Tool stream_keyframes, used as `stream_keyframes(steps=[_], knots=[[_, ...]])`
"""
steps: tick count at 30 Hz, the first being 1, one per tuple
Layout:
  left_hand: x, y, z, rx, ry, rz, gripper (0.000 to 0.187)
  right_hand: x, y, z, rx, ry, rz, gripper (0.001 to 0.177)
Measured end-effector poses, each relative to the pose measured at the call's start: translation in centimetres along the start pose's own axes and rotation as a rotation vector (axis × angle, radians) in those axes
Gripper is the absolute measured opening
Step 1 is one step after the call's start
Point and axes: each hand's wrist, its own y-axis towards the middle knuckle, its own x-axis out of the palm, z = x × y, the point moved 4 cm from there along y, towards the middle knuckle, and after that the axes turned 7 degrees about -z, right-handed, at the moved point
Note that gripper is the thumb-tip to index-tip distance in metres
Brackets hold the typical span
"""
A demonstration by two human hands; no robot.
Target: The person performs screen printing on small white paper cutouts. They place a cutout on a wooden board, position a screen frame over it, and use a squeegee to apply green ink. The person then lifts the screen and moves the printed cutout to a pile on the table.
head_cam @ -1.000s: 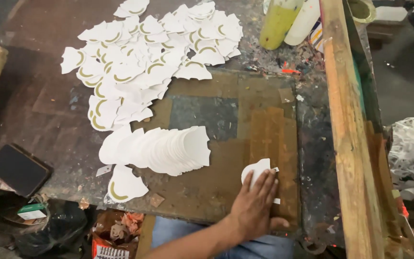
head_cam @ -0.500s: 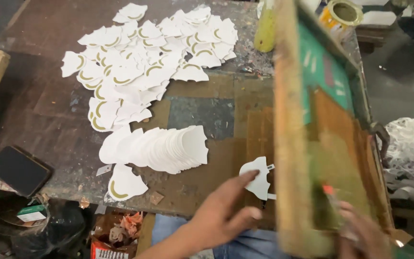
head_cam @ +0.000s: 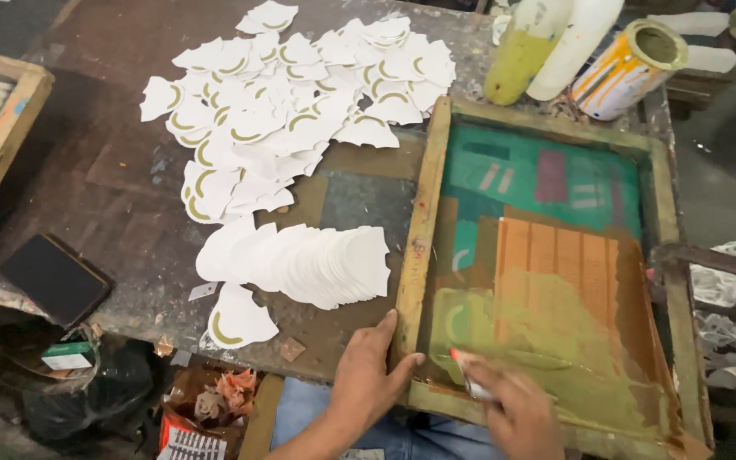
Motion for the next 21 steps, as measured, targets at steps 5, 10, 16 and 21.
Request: stream_keyframes(steps=[5, 10, 16, 21], knots=[[-0.2, -0.1, -0.5, 0.013, -0.036, 0.025, 0.071, -1.1, 6.0, -2.1, -0.052, 0.070, 0.038, 0.051], [0.5, -0.5, -1.1, 0.083, -0.039, 0.106, 0.068, 3.3, 0.5, -0.7, -0.003, 0.000, 0.050, 0.058], [0.8, -0.9, -0.3, 0.090, -0.095, 0.155, 0.071, 5.9, -4.7, 2.6, -0.250, 0.055, -0.026, 0.068], [-2.5, -1.7, 4.6, 0.025, -0.349, -0.030, 0.065, 1.7, -4.3, 3.8, -0.374, -0.011, 0.135, 0.058]])
